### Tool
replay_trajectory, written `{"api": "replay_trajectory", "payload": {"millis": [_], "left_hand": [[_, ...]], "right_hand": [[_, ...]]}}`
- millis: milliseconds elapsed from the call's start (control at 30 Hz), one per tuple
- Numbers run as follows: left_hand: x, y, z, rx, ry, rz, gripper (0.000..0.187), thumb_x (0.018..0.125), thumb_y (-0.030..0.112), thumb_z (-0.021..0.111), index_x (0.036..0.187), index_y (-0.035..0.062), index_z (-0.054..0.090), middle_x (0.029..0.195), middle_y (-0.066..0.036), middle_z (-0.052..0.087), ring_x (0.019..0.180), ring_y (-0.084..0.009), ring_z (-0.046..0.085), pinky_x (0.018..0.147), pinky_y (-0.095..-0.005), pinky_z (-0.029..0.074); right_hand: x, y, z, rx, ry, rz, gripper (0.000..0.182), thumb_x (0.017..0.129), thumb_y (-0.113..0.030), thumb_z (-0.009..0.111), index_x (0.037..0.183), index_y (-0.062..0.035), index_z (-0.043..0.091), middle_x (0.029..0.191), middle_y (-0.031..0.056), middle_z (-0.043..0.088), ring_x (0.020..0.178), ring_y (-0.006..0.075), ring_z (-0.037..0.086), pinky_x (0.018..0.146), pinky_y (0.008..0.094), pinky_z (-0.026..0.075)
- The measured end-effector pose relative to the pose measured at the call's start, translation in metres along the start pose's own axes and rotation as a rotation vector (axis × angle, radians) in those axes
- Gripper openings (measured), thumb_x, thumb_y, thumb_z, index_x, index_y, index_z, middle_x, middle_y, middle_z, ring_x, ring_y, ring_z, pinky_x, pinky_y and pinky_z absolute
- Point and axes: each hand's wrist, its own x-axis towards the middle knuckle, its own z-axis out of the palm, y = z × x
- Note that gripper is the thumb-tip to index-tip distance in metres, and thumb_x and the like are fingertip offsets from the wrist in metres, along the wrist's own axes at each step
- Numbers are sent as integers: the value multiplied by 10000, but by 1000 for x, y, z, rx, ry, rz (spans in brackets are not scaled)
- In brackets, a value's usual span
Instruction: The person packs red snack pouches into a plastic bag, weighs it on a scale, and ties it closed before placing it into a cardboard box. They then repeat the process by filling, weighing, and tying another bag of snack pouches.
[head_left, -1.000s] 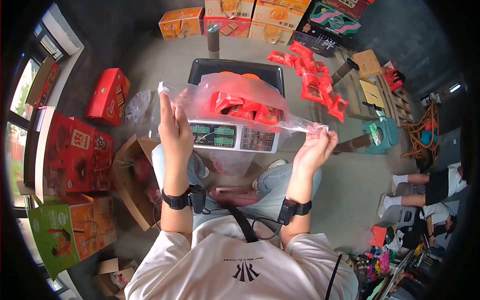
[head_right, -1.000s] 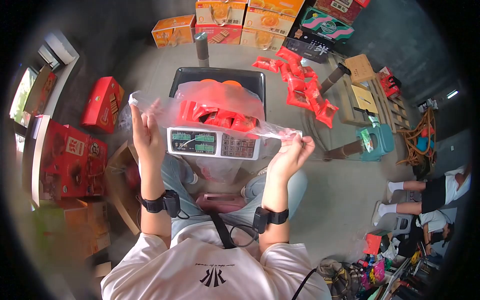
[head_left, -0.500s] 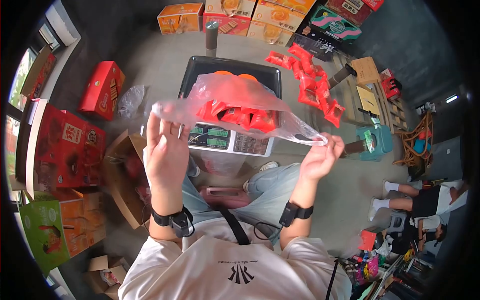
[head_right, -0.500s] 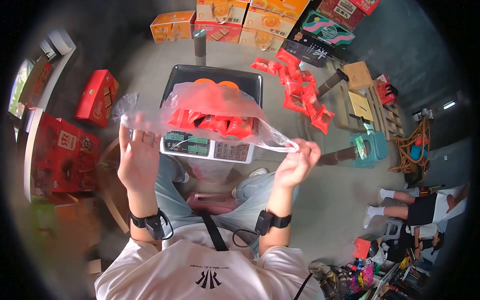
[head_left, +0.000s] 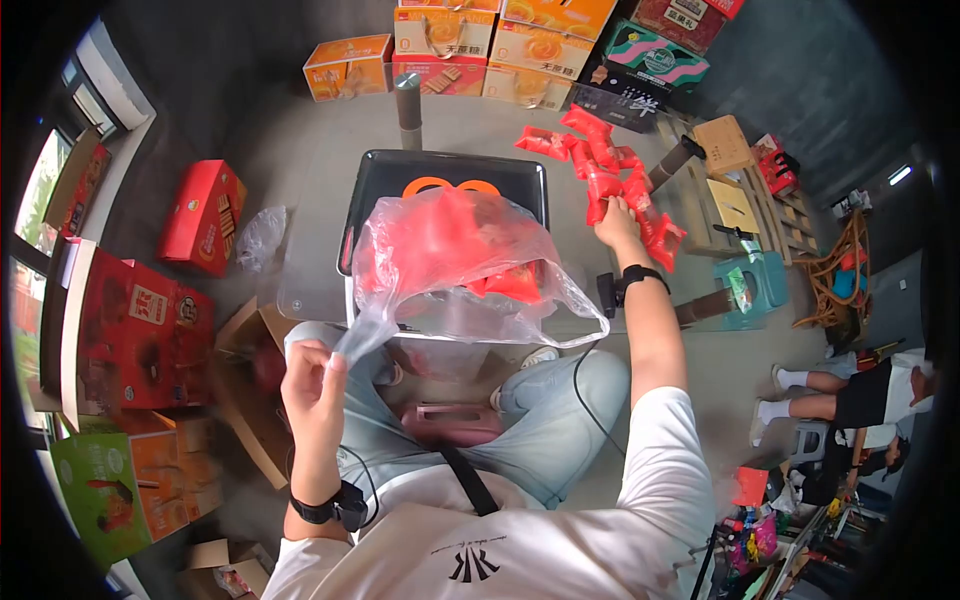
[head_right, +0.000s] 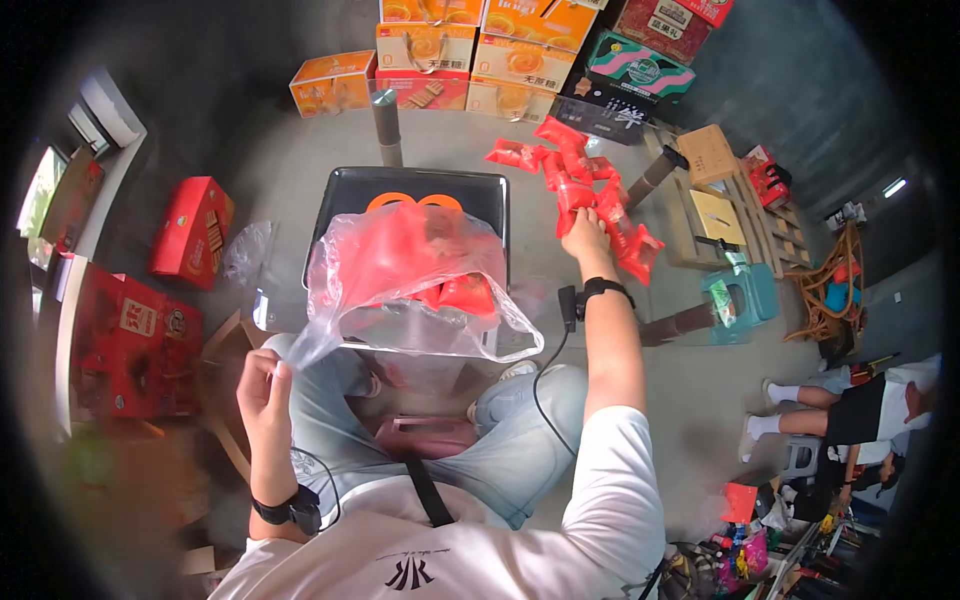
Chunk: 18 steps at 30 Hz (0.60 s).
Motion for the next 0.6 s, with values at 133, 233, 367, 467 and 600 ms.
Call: {"api": "replay_trajectory", "payload": {"millis": [133, 233, 367, 467, 600], "left_hand": [[-7, -11, -7, 114, -72, -79, 203, 901, 115, 599, 769, 14, 483, 783, -11, 511, 747, -85, 460, 710, -220, 377], [-7, -8, -6, -40, -125, -197, 194, 931, 145, 561, 789, 19, 521, 835, -20, 569, 752, -80, 479, 729, -224, 381], [-4, -6, 1, -69, -64, -124, 200, 947, 172, 538, 809, 28, 525, 870, -41, 611, 793, -95, 539, 771, -243, 409], [-2, -10, 5, -274, -110, -163, 175, 960, 157, 505, 829, 42, 492, 934, -83, 645, 922, -154, 614, 887, -305, 435], [-3, -7, 14, -304, -119, -152, 148, 962, 148, 496, 855, 50, 468, 940, -90, 648, 922, -153, 616, 883, -292, 436]], "right_hand": [[6, 2, 22, -198, -15, -76, 751, 749, -206, 652, 1406, -103, 306, 1459, 111, 311, 1355, 292, 279, 1111, 432, 249], [0, 1, 28, -314, 70, -53, 741, 733, -204, 688, 1380, -110, 340, 1385, 103, 385, 1307, 280, 342, 1078, 419, 306], [2, 8, 26, -329, 8, -18, 588, 739, -220, 702, 1276, -120, 484, 1273, 82, 455, 1206, 254, 429, 971, 402, 417], [-23, 2, 9, -362, -75, -55, 532, 744, -269, 698, 1228, -118, 535, 1261, 84, 466, 1212, 268, 422, 982, 404, 401], [-69, 15, 20, -168, -4, -193, 554, 750, -368, 686, 1219, -118, 530, 1224, 116, 488, 1189, 312, 428, 983, 466, 366]]}}
